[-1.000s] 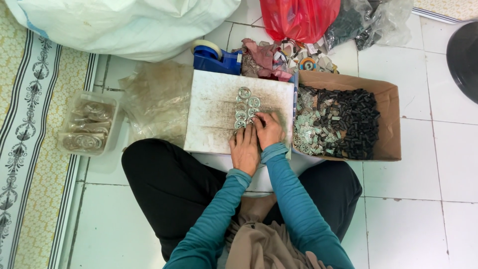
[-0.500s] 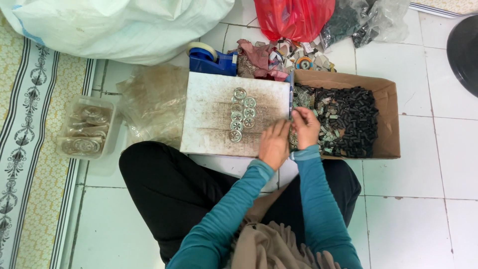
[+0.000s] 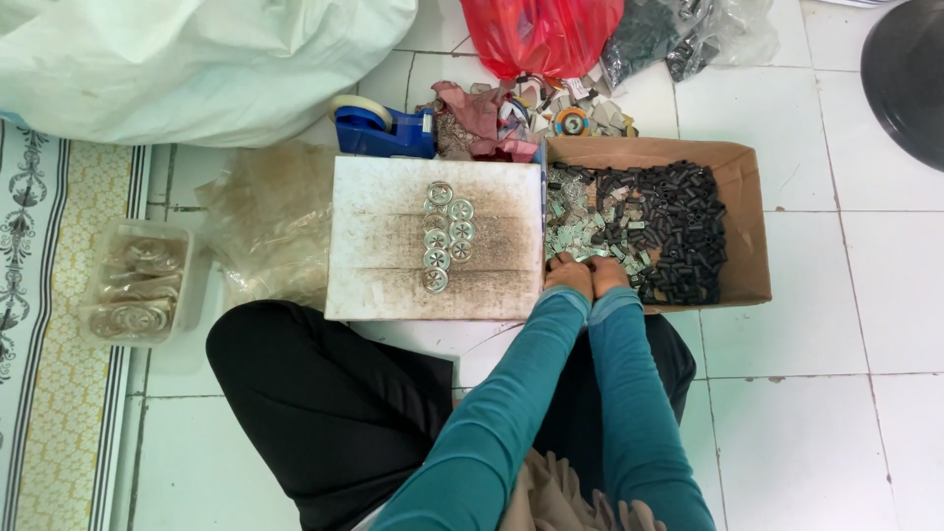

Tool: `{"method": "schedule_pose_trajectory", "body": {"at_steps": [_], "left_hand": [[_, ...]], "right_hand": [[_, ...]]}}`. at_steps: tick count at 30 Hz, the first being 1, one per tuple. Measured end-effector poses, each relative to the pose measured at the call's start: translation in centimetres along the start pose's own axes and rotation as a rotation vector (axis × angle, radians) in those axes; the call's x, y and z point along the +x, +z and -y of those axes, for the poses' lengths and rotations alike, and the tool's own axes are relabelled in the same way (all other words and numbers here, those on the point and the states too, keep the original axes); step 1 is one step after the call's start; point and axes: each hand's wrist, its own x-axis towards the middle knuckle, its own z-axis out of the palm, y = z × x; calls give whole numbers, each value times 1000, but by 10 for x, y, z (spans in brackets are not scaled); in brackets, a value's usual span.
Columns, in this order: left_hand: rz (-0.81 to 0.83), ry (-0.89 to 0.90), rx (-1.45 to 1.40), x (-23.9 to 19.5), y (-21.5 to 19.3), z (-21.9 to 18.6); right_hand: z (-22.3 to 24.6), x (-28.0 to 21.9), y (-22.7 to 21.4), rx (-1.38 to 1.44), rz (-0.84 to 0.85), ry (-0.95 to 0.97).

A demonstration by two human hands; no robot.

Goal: The person sorts small metal components by hand, placing them onto a white board and transferring them into a plastic bag.

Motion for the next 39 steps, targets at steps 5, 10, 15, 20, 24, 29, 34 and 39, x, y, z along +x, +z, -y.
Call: {"method": "schedule_pose_trajectory", "body": {"at_steps": [5,10,15,20,24,29,34,39], "left_hand": [[-33,-21,70,30,34,9],[-75,-2,0,2,15,3],[-208,80,-52,-20,3,4],[-489,246,-263,-40,-6,11],[-611,379,-364,-38,4,19],[-941,622,-639,-79,-15,34],[-1124,497,-434,-146,-42,97],[-1279,279,-70,-176,-50,164]], "right_hand": [[6,-17,-4,32,32,-22],[19,-27,-10,54,59,-50],[34,-39,-19,73,79,-81],[92,-86,-49,384,-21,-138],[122,-126,-67,726,-119,-124],[150,-153,-64,811,-264,-369],[212,-196,-34,709,-196,-500],[237,-181,38,564,-100,-508]]}}
